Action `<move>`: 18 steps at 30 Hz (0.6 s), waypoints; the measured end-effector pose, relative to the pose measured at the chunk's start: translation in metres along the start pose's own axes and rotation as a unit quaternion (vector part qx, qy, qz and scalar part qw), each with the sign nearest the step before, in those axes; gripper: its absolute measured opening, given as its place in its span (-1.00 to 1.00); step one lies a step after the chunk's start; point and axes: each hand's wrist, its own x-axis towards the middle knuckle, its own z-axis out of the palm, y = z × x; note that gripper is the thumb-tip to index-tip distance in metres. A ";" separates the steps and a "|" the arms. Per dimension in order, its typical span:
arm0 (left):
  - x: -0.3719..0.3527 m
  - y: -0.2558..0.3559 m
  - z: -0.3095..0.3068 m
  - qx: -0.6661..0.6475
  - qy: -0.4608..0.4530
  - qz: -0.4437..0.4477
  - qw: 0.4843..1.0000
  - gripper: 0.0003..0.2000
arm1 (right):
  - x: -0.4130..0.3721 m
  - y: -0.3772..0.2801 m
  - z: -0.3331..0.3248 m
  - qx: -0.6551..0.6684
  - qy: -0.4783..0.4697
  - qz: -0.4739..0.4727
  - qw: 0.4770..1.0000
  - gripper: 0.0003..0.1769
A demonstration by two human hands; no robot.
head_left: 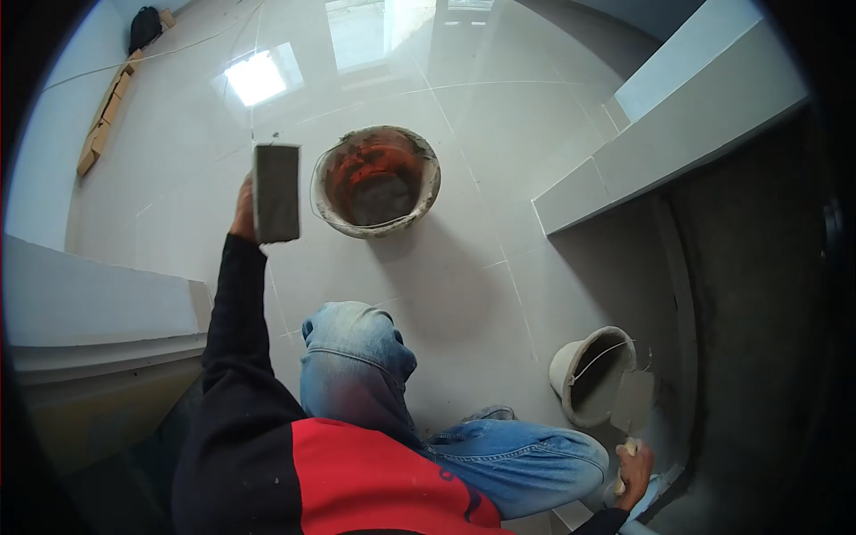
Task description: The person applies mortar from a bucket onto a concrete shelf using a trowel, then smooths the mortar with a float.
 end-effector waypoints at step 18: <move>0.013 -0.047 -0.032 0.375 -0.244 0.099 0.889 -0.59 | 0.149 -0.482 -0.045 -0.216 0.155 -0.510 0.818 -0.74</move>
